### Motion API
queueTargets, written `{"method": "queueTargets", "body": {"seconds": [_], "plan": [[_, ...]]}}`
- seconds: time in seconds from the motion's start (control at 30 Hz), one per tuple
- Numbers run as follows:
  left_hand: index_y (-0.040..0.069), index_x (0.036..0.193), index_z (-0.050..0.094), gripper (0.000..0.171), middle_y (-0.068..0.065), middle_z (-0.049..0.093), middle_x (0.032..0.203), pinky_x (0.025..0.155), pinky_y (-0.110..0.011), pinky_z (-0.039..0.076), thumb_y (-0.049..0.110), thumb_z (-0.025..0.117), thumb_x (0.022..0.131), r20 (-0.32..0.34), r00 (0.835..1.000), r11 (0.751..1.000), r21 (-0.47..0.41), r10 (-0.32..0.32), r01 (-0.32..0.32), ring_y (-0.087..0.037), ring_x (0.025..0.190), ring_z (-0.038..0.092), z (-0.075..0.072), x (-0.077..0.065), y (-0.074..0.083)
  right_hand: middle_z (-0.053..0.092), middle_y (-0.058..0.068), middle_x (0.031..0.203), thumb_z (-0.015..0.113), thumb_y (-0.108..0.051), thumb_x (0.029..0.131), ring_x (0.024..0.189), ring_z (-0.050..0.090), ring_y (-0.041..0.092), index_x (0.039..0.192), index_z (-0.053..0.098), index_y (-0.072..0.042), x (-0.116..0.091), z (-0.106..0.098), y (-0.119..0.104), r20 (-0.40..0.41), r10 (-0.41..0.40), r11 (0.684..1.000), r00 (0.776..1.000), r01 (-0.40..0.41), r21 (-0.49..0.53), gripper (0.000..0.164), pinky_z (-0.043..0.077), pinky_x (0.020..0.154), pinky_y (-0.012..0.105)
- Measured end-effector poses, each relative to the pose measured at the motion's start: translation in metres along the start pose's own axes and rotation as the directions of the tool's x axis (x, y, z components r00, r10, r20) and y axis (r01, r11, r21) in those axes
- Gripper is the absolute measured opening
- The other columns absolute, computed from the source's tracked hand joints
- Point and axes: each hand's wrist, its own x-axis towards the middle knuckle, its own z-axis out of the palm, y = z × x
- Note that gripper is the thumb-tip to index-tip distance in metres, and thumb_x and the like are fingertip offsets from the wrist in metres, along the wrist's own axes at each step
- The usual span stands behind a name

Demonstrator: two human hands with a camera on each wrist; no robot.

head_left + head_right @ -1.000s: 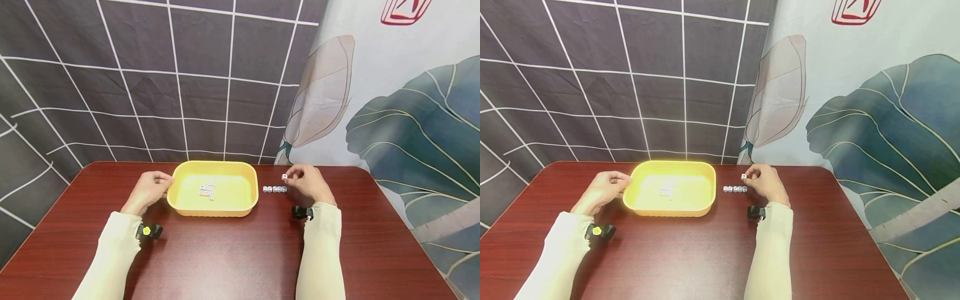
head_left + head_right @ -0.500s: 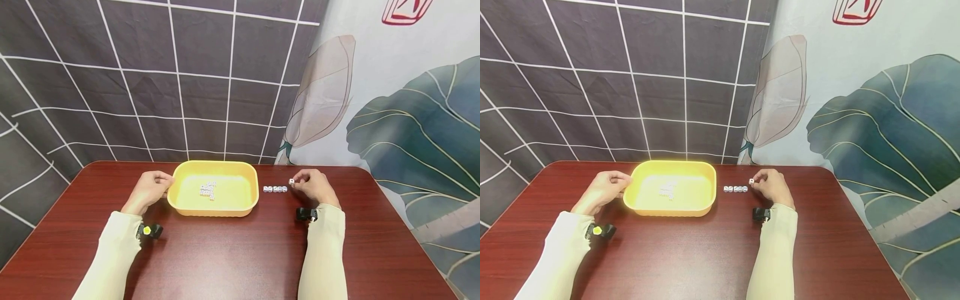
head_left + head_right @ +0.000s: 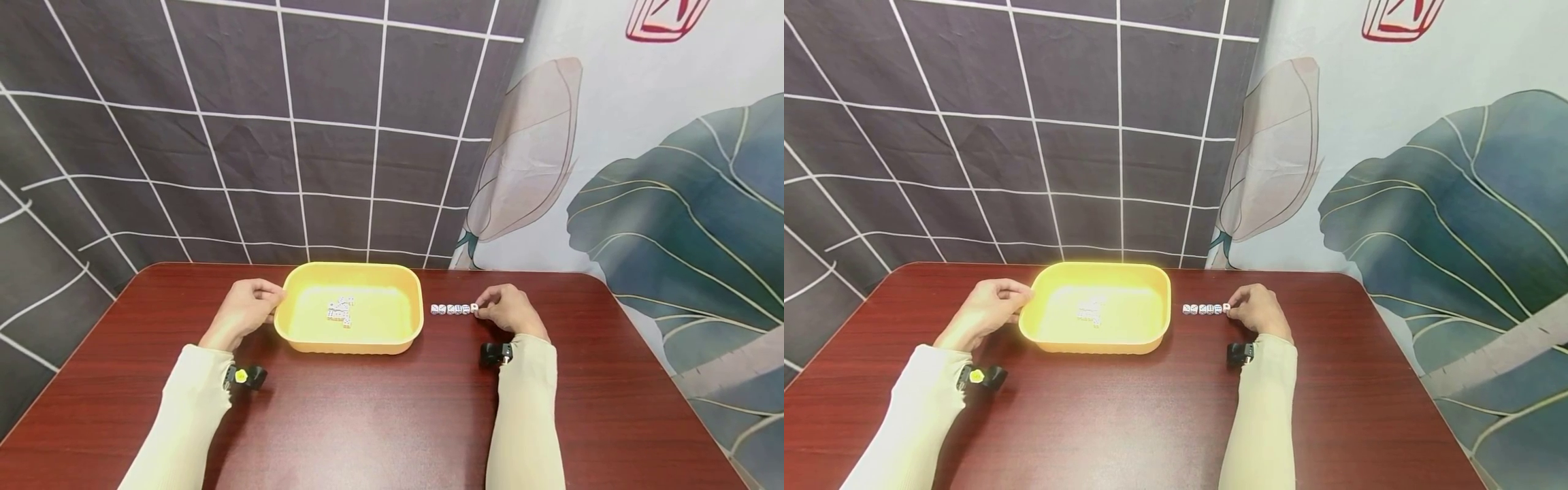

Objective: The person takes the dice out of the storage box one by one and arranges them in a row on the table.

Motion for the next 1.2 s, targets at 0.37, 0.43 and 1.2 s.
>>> {"method": "queueTargets", "body": {"seconds": [0.37,0.43,1.2], "plan": [[-0.01,0.121,0.063,0.032,-0.021,0.069,0.106,0.07,-0.023,0.06,0.013,0.057,0.1,-0.004,1.0,1.0,0.005,-0.001,0.001,-0.013,0.077,0.067,0.0,0.0,0.001,0.062,0.001,0.073,0.077,-0.011,0.085,0.074,0.053,0.019,0.094,0.076,-0.006,-0.002,0.0,-0.005,0.017,0.015,1.0,1.0,-0.015,-0.007,0.01,0.041,0.066,0.03],[-0.01,0.121,0.064,0.032,-0.02,0.069,0.105,0.069,-0.022,0.06,0.013,0.057,0.1,-0.005,1.0,1.0,0.008,-0.001,0.001,-0.013,0.077,0.067,0.001,0.0,0.001,0.062,0.001,0.074,0.078,-0.011,0.085,0.075,0.053,0.019,0.095,0.076,-0.007,-0.002,-0.001,-0.005,0.022,0.021,1.0,1.0,-0.02,-0.005,0.011,0.041,0.066,0.03],[-0.01,0.121,0.064,0.032,-0.02,0.07,0.105,0.069,-0.022,0.059,0.012,0.057,0.1,-0.005,1.0,1.0,0.008,0.0,0.0,-0.013,0.077,0.067,0.0,0.0,0.001,0.059,0.004,0.077,0.074,-0.014,0.089,0.07,0.054,0.017,0.11,0.073,-0.005,-0.003,-0.009,-0.044,-0.03,-0.189,0.982,0.982,0.189,0.006,0.023,0.045,0.067,0.031]]}}
